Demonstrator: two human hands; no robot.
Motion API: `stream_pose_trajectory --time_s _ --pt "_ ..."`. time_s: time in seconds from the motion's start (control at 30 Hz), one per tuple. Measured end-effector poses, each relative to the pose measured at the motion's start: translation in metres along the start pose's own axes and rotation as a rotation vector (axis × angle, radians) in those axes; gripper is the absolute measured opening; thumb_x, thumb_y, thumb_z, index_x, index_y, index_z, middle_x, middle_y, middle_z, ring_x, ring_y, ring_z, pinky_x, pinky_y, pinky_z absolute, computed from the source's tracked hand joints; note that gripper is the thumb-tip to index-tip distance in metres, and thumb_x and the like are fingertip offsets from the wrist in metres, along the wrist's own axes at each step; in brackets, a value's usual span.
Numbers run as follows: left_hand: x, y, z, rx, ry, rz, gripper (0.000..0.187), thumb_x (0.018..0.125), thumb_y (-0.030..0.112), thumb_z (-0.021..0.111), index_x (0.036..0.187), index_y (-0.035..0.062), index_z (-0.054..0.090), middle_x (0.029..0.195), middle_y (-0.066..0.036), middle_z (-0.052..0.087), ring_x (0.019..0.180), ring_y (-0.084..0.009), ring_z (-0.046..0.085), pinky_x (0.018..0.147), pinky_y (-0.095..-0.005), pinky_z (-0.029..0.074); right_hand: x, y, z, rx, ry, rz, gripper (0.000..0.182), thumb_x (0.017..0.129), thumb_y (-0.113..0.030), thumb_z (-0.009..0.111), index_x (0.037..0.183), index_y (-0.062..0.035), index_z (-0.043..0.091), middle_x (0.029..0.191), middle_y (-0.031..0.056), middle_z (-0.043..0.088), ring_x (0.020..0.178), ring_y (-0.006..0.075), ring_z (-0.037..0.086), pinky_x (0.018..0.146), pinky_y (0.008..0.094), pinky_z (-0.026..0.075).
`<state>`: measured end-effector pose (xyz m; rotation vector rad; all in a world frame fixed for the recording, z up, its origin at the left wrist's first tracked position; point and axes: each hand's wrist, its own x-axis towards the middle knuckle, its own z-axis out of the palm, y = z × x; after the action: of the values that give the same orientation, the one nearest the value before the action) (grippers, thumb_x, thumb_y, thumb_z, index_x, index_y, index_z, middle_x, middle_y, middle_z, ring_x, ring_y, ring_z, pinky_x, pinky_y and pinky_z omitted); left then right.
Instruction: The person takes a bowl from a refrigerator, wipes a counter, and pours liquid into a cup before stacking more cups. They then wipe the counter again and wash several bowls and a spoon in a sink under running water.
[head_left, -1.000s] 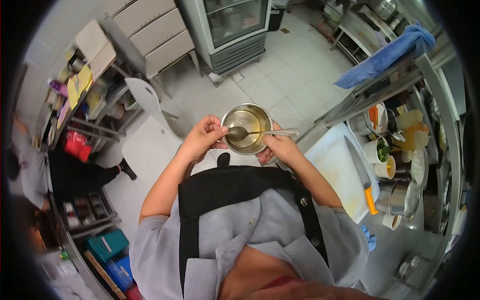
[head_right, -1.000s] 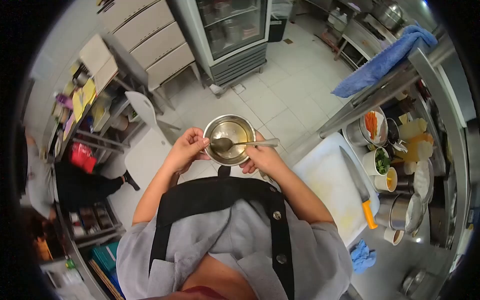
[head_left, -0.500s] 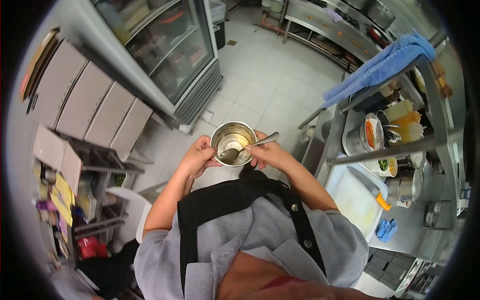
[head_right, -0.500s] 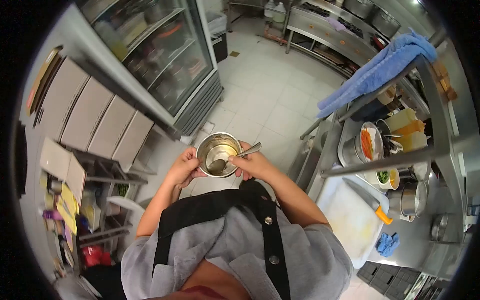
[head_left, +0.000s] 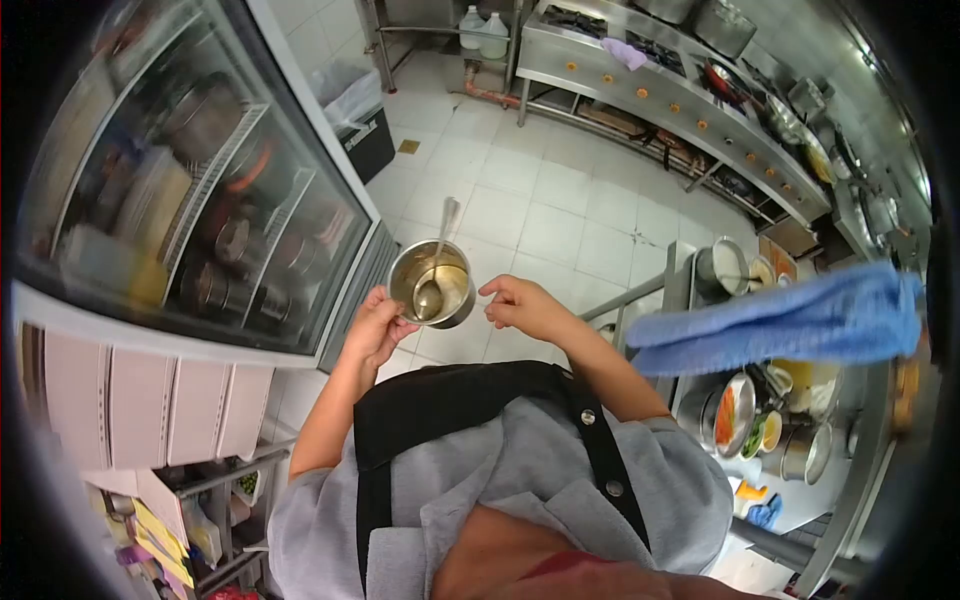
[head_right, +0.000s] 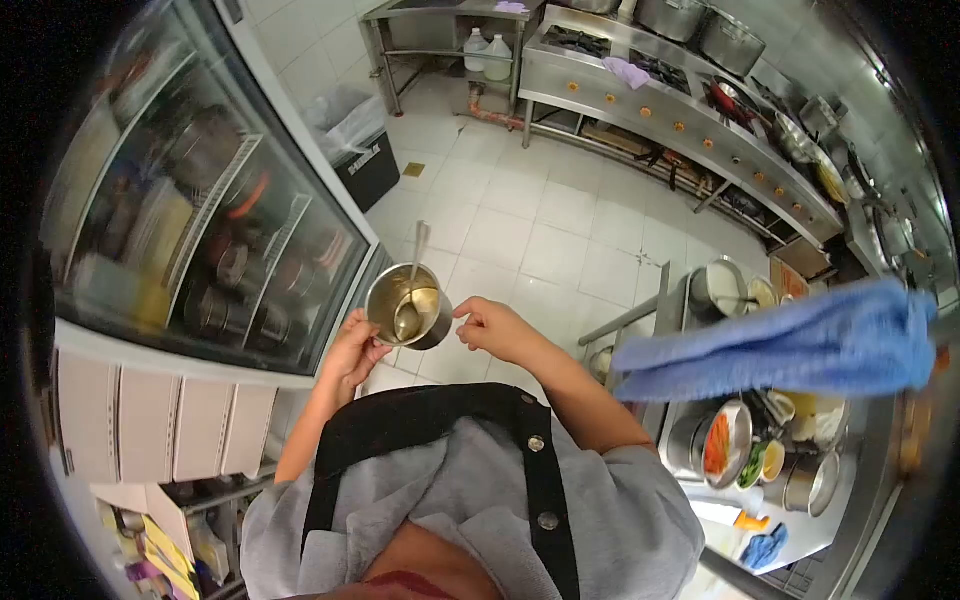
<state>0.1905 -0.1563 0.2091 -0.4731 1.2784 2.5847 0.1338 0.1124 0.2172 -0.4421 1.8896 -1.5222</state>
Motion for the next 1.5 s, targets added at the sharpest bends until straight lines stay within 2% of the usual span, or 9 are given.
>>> stream_pose_trajectory --time_s 0.07,0.17,0.3,0.5,0.67,0.97,1.1,1.33,1.5 --pt "0.037 0.017 -0.003 -0.022 0.008 0.018 0.009 0.082 -0.001 0.051 0.083 0.006 0.046 0.071 -0.007 0.058 0.058 -0.0147 0.062 0.057 -0.0308 0.061 0.032 -0.006 -0.022 0.092 0.061 0.022 0.029 0.085 -0.015 0.058 0.11 0.0007 0.055 0.078 0.0066 0.062 0.066 0.0126 0.059 0.059 0.0267 0.046" --pt "0.102 0.043 -0.008 -0.002 0.028 0.076 0.01 0.081 -0.002 0.051 0.082 0.0066 0.045 0.07 -0.006 0.056 0.057 -0.0132 0.061 0.055 -0.0293 0.06 0.08 -0.01 -0.06 0.006 0.113 0.003 0.027 0.087 -0.017 0.057 0.108 -0.0002 0.056 0.075 0.0063 0.062 0.066 0.0116 0.058 0.059 0.0278 0.046" --pt "0.197 0.08 -0.006 0.093 0.095 0.144 0.013 0.079 -0.003 0.048 0.082 0.0086 0.042 0.07 -0.004 0.052 0.055 -0.0103 0.055 0.055 -0.0292 0.059 0.146 0.005 -0.113 -0.395 0.278 -0.017 0.029 0.084 -0.019 0.059 0.108 -0.0017 0.057 0.073 0.0102 0.063 0.067 0.0204 0.061 0.062 0.0343 0.048" --pt "0.338 0.152 0.039 0.078 0.026 0.219 0.015 0.078 -0.003 0.048 0.082 0.0093 0.039 0.07 -0.004 0.052 0.055 -0.0093 0.053 0.054 -0.0283 0.058 0.224 -0.028 -0.187 -0.349 0.254 0.178 0.032 0.084 -0.019 0.06 0.111 -0.0022 0.057 0.075 0.0128 0.064 0.069 0.0247 0.062 0.066 0.0349 0.049" --pt "0.448 0.187 0.076 0.049 0.002 0.251 0.016 0.079 -0.003 0.048 0.083 0.0095 0.038 0.071 -0.004 0.053 0.056 -0.0095 0.054 0.055 -0.0294 0.059 0.289 -0.038 -0.253 -0.386 0.369 0.089 0.032 0.083 -0.018 0.06 0.111 -0.0031 0.058 0.076 0.0125 0.064 0.07 0.0238 0.062 0.067 0.0348 0.049" --pt "0.607 0.235 0.103 0.077 0.086 0.248 0.014 0.079 -0.001 0.048 0.083 0.0099 0.04 0.071 -0.003 0.052 0.055 -0.0087 0.052 0.055 -0.0292 0.058 0.448 -0.035 -0.417 -0.491 0.237 0.049 0.037 0.082 -0.018 0.061 0.115 -0.0039 0.056 0.086 0.0149 0.066 0.08 0.0282 0.064 0.072 0.038 0.049" --pt "0.657 0.273 0.111 0.04 0.16 0.269 0.016 0.079 0.0 0.049 0.082 0.0119 0.039 0.071 -0.002 0.051 0.056 -0.0093 0.051 0.054 -0.029 0.058 0.527 -0.074 -0.476 -0.581 0.131 -0.008 0.037 0.082 -0.02 0.062 0.116 -0.0053 0.056 0.088 0.0169 0.066 0.083 0.0309 0.063 0.074 0.039 0.049" --pt "0.753 0.351 0.09 -0.043 0.216 0.34 0.017 0.079 0.001 0.05 0.085 0.0122 0.039 0.072 -0.003 0.054 0.055 -0.0101 0.053 0.054 -0.0281 0.056 0.67 -0.117 -0.542 -0.675 0.134 -0.065 0.039 0.081 -0.024 0.063 0.116 -0.0084 0.058 0.089 0.0152 0.067 0.084 0.0333 0.063 0.076 0.0418 0.049" --pt "0.845 0.413 0.065 -0.03 0.185 0.396 0.016 0.079 0.002 0.049 0.086 0.0111 0.039 0.072 -0.003 0.054 0.056 -0.0104 0.054 0.055 -0.0277 0.055 0.752 -0.13 -0.568 -0.713 0.142 0.076 0.037 0.082 -0.027 0.061 0.115 -0.0106 0.06 0.097 0.0178 0.066 0.092 0.0334 0.063 0.079 0.0412 0.049"
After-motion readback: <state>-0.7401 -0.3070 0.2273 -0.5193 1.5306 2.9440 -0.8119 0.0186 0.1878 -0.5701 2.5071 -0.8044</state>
